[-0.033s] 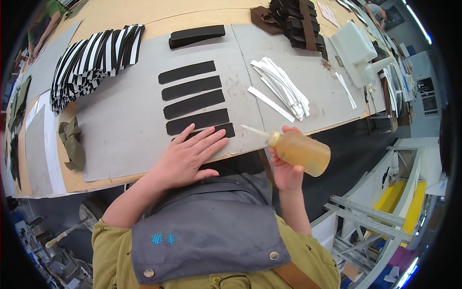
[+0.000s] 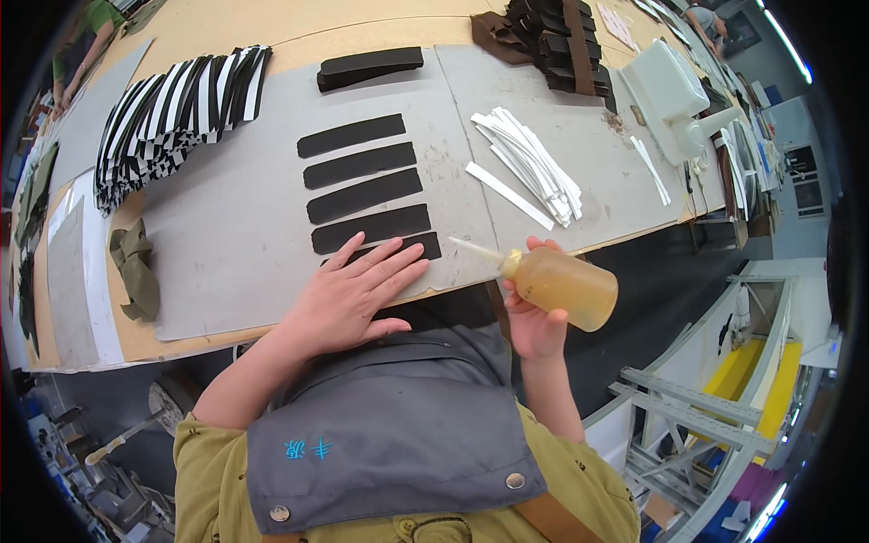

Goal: The person assembles black and white rectangular strips into a patterned unit on a workbench. They apply adhesive from a squeeze bottle to the black strips and then carefully place white strips on top to create a striped design. The process is repeated for multiple units, which are stacked to the side upon completion.

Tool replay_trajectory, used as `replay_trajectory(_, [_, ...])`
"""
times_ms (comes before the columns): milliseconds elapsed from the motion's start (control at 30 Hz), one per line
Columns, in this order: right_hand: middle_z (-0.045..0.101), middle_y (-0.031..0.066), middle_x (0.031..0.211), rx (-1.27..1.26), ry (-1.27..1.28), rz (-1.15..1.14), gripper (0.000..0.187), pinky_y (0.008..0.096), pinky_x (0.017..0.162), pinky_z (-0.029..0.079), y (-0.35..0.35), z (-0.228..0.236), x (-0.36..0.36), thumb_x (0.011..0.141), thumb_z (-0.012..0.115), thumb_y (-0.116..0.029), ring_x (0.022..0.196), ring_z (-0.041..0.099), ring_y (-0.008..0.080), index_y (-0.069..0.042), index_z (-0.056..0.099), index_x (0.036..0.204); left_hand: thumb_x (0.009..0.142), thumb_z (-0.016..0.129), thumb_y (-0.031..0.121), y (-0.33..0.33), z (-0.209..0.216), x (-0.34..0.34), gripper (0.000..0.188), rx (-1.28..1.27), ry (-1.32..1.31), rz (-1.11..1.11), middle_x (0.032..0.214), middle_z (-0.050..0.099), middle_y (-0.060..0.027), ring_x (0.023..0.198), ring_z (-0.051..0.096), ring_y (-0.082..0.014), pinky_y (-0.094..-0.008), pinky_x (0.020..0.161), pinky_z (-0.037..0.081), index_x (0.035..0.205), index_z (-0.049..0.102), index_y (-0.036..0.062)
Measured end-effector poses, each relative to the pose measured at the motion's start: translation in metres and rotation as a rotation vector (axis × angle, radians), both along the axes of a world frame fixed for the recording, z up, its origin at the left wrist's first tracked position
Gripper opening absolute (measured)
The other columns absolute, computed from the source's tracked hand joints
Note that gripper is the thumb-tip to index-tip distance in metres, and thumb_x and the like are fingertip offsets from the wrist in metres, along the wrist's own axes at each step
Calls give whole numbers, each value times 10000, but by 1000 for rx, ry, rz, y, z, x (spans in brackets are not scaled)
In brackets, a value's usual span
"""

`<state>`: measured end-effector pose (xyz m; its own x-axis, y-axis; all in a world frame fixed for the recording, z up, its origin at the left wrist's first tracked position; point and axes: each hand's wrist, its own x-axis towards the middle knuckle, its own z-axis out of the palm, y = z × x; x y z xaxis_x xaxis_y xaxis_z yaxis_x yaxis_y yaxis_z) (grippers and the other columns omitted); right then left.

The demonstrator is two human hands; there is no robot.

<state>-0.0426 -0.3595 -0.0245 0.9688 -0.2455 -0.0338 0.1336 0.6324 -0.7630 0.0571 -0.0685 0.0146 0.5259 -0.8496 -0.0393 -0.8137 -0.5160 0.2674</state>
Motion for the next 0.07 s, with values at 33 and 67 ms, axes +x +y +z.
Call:
replay_trajectory(33, [448,147,1589,13,28,-10,1183,333,827,656,3,-7,-1,663,976,-514,1185,699,345,-126,358,1595,988,505,684,0,1,-1,832,8,-5,4,1694,373,-22,1576,313,-215,-506,1308,149,1646,361,197])
replay_trajectory(67, [430,146,1610,-62,15,-21,1190,338,885,634,4,-13,-1,682,953,-558,1300,630,339,-140,341,1613,997,500,678,3,0,-2,822,-11,-16,2,1702,358,-21,1578,309,-215,-509,1312,129,1650,353,201])
